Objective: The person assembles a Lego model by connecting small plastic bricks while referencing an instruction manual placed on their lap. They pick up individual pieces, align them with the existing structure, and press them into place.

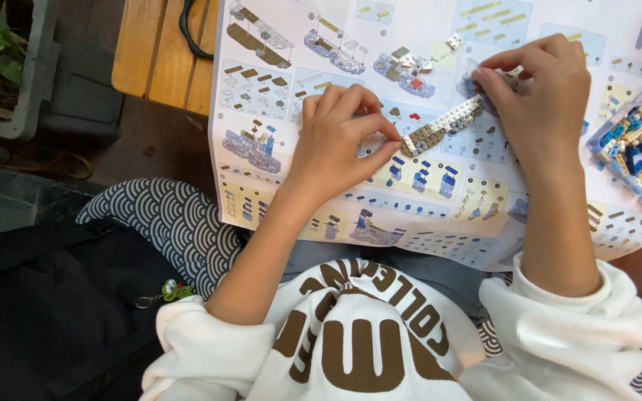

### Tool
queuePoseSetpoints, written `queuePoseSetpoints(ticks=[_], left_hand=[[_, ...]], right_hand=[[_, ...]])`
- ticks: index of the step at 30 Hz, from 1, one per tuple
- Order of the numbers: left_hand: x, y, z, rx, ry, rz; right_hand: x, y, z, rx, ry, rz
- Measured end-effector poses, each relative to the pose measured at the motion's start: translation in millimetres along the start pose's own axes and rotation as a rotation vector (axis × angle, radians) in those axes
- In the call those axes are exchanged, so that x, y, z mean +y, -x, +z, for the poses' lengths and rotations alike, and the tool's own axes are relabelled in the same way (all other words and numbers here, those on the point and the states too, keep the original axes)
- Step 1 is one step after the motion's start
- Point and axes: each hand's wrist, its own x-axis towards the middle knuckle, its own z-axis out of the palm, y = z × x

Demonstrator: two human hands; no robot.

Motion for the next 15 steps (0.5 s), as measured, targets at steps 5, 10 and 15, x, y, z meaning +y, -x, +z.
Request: queuePoseSetpoints(ticks=[5,10,15], left_hand=[[-1,1,-1,0.025,-0.038,0.078],[1,0,-5,0.030,-0.053,0.135],[2,0,-5,0.022,-0.049,0.129]], right_hand=[[-42,30,-9,0.009,-0.047,-0.051],[-65,60,0,-0.001,-0.134,-0.136],[-71,62,4,0.060,-0.146,-0.220]])
